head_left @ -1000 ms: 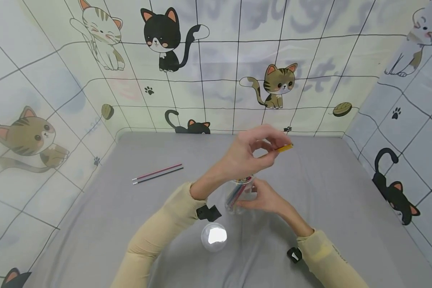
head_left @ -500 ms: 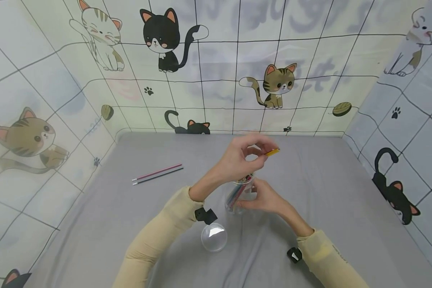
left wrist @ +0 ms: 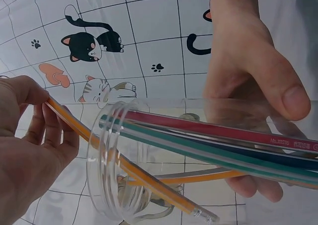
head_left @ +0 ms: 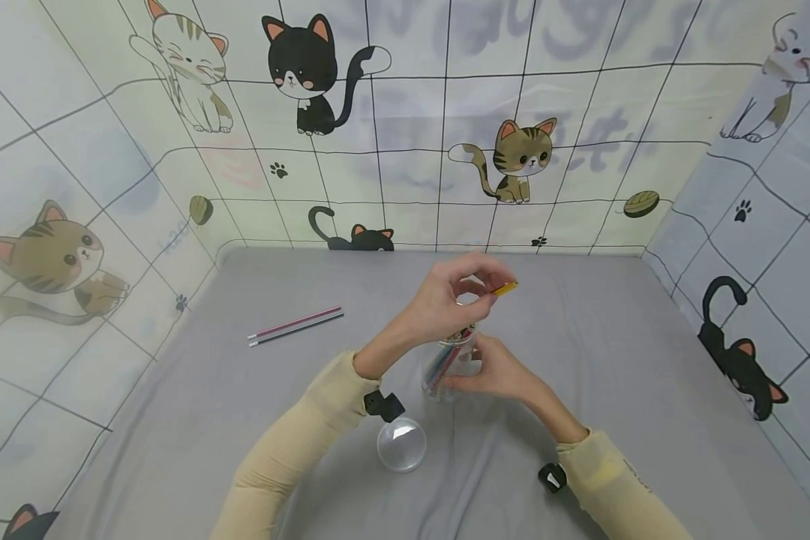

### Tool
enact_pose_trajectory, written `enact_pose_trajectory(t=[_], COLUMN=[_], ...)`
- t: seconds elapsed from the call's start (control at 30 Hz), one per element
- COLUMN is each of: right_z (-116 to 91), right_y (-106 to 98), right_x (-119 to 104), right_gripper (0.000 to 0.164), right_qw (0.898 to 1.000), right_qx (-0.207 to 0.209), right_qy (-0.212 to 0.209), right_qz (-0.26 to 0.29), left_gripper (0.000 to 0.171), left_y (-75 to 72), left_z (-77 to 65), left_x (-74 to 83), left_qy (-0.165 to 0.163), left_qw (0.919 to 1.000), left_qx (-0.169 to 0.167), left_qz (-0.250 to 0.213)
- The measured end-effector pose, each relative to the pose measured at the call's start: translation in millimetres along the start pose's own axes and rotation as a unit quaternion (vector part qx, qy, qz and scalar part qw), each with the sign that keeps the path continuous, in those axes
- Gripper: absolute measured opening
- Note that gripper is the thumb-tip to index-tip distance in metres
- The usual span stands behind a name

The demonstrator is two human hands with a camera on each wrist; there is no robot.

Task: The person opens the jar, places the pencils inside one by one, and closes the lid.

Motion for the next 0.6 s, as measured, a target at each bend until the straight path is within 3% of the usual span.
enact_pose_trajectory(t=[0.1, 0.37, 0.6], right_z=[1, 9, 10], right_y=[0, 7, 6], right_x=[1, 39, 44], right_gripper=[0.045, 0.050, 0.047], right_qw=[1.000, 1.000, 1.000], right_qx=[0.000, 0.006, -0.005], right_qy=[-0.004, -0.010, -0.006], right_qz=[-0.002, 0.007, 0.024], left_gripper=[0.026, 0.028, 0.028], left_y=[-0.6, -2.4, -3.6], left_z=[-1.5, -5.9, -9.6], left_x=[-0.7, -2.3, -5.3], left_qy=[-0.007, -0.015, -0.014], left_qw=[1.0000, 0.9998, 0.9996], left_qx=[-0.002, -0.006, -0.013], left_qz=[0.002, 0.010, 0.019])
Point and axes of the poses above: each hand's wrist, its own z-axis towards the middle knuckle, its own y-axis out of the palm, x = y × z, the point moved 1 cm from there along z, towards the middle knuckle, and after that the axes turned 13 degrees about y, right-handed, at the moved point
